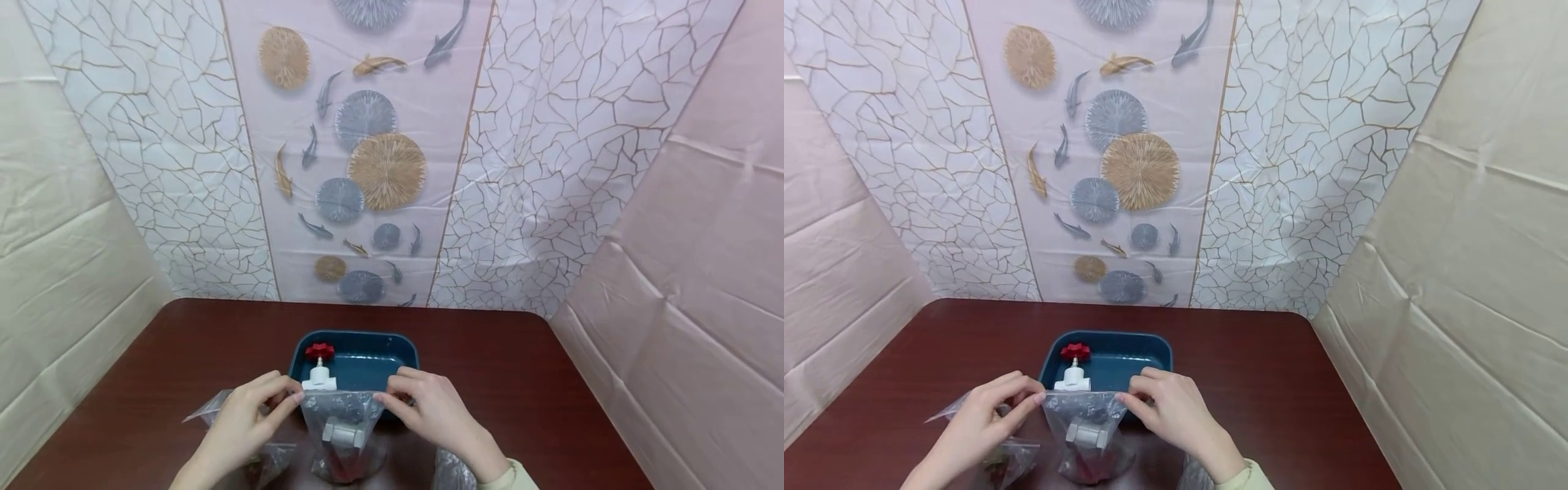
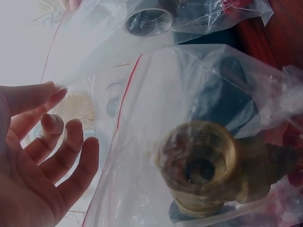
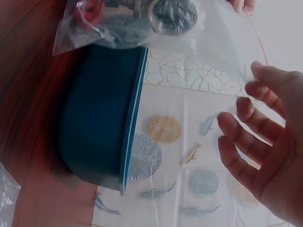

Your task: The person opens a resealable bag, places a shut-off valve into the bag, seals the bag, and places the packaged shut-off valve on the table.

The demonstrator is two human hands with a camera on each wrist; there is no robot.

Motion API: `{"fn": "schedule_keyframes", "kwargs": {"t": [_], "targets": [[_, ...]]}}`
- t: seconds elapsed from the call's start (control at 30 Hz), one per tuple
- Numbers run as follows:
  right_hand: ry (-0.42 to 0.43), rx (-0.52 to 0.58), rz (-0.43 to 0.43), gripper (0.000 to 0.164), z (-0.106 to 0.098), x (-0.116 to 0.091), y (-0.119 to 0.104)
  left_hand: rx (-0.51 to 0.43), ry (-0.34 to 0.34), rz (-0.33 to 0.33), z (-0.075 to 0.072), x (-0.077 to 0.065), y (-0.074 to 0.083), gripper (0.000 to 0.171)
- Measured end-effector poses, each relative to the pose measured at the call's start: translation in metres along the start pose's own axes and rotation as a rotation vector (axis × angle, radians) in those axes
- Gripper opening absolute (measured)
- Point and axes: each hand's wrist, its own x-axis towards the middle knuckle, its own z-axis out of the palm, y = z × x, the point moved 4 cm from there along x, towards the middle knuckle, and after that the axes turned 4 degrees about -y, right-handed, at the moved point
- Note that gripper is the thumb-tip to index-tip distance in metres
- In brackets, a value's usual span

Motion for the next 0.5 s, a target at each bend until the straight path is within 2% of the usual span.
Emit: {"fn": "schedule_keyframes", "kwargs": {"t": [0.23, 0.37, 0.5], "targets": [[-0.050, 0.128, 0.062, 0.005, 0.003, -0.002, 0.007, -0.053, -0.012, 0.061, 0.002, 0.001, 0.002, 0.007], [-0.062, 0.192, 0.062, 0.006, 0.003, -0.001, 0.007, -0.088, -0.012, 0.101, 0.006, 0.004, 0.005, 0.008], [-0.075, 0.242, 0.050, 0.007, 0.006, -0.003, 0.007, -0.118, -0.052, 0.089, 0.013, 0.005, 0.006, 0.008]]}}
